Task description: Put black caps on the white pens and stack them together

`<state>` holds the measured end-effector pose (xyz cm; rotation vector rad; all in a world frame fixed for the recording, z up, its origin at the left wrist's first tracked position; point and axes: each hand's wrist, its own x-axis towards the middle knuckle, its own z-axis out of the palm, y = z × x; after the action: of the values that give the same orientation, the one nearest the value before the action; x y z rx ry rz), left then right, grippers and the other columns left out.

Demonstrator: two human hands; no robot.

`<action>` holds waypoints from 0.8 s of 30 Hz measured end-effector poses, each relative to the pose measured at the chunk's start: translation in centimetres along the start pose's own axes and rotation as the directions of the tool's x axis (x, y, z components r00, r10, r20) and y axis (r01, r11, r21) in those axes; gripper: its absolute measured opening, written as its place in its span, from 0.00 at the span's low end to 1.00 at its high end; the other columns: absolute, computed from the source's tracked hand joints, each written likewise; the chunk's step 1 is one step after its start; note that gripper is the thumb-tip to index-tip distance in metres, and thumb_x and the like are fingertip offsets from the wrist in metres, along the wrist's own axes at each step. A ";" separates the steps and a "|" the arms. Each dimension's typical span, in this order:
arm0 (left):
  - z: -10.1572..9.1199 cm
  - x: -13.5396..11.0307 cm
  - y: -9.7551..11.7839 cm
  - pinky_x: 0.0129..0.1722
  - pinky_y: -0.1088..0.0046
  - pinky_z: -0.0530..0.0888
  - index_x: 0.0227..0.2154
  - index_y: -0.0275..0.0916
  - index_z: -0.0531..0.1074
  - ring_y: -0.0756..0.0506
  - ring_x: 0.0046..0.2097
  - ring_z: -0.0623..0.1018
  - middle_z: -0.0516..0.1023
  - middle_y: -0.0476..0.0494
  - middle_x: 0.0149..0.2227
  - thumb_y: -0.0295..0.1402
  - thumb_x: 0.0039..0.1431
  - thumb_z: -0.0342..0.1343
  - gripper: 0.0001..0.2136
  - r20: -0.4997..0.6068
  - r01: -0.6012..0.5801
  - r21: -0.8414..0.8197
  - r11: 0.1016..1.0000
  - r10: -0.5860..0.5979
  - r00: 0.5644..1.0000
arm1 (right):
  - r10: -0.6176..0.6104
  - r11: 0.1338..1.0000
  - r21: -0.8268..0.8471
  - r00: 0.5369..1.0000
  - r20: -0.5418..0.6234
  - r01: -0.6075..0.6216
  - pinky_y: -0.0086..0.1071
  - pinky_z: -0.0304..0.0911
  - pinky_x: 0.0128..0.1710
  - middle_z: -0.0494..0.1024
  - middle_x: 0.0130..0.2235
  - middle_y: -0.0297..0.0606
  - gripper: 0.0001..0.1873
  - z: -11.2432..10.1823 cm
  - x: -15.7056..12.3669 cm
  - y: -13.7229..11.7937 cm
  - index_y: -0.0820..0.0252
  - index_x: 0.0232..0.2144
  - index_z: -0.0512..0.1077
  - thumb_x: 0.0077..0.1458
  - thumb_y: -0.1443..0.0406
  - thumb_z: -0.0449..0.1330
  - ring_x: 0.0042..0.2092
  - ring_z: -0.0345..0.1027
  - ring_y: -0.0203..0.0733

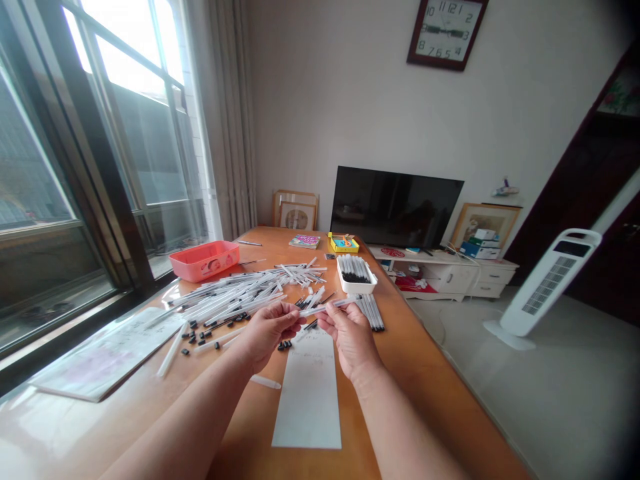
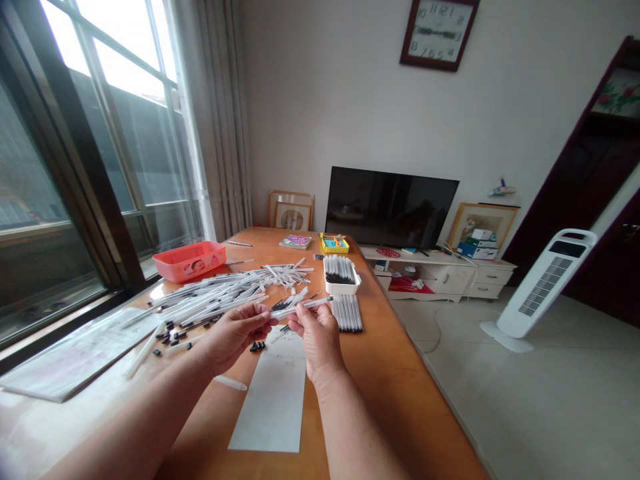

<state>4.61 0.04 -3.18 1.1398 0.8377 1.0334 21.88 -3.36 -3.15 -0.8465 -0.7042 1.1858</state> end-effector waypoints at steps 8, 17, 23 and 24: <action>0.1 -0.2 -0.2 0.32 0.73 0.66 0.35 0.34 0.78 0.51 0.29 0.71 0.80 0.41 0.32 0.43 0.51 0.67 0.16 0.046 0.008 0.110 0.994 -0.013 0.999 | 0.014 0.998 -0.062 1.000 0.006 -0.013 0.34 0.74 0.41 0.81 0.36 0.40 0.18 -0.1 0.2 0.0 0.60 0.36 0.72 0.48 0.57 0.71 0.40 0.78 0.42; 0.4 -0.1 -0.4 0.32 0.72 0.65 0.33 0.34 0.77 0.50 0.28 0.70 0.78 0.43 0.29 0.44 0.51 0.67 0.16 0.038 -0.048 0.159 0.986 0.043 0.998 | -0.003 0.997 -0.073 1.000 0.022 0.005 0.35 0.75 0.41 0.81 0.34 0.39 0.18 0.0 0.2 0.1 0.61 0.35 0.73 0.48 0.57 0.71 0.37 0.78 0.40; 0.6 -0.5 0.0 0.31 0.72 0.64 0.32 0.35 0.77 0.50 0.28 0.70 0.78 0.44 0.28 0.44 0.50 0.67 0.16 0.046 -0.064 0.186 0.980 0.057 0.997 | 0.009 0.997 -0.077 0.999 0.033 -0.007 0.34 0.75 0.39 0.81 0.33 0.40 0.19 -0.2 0.2 0.0 0.62 0.34 0.73 0.47 0.56 0.72 0.35 0.77 0.40; 0.7 -0.6 0.1 0.31 0.72 0.64 0.32 0.35 0.77 0.50 0.28 0.70 0.78 0.44 0.28 0.44 0.50 0.67 0.16 0.048 -0.067 0.189 0.980 0.059 0.997 | 0.012 0.997 -0.074 0.999 0.037 -0.009 0.34 0.75 0.39 0.81 0.33 0.40 0.18 -0.2 0.2 0.0 0.62 0.34 0.73 0.47 0.57 0.72 0.35 0.77 0.40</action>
<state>5.02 -0.73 -2.90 1.3530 0.8861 0.9931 22.10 -3.17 -3.21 -0.8929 -0.7785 1.1935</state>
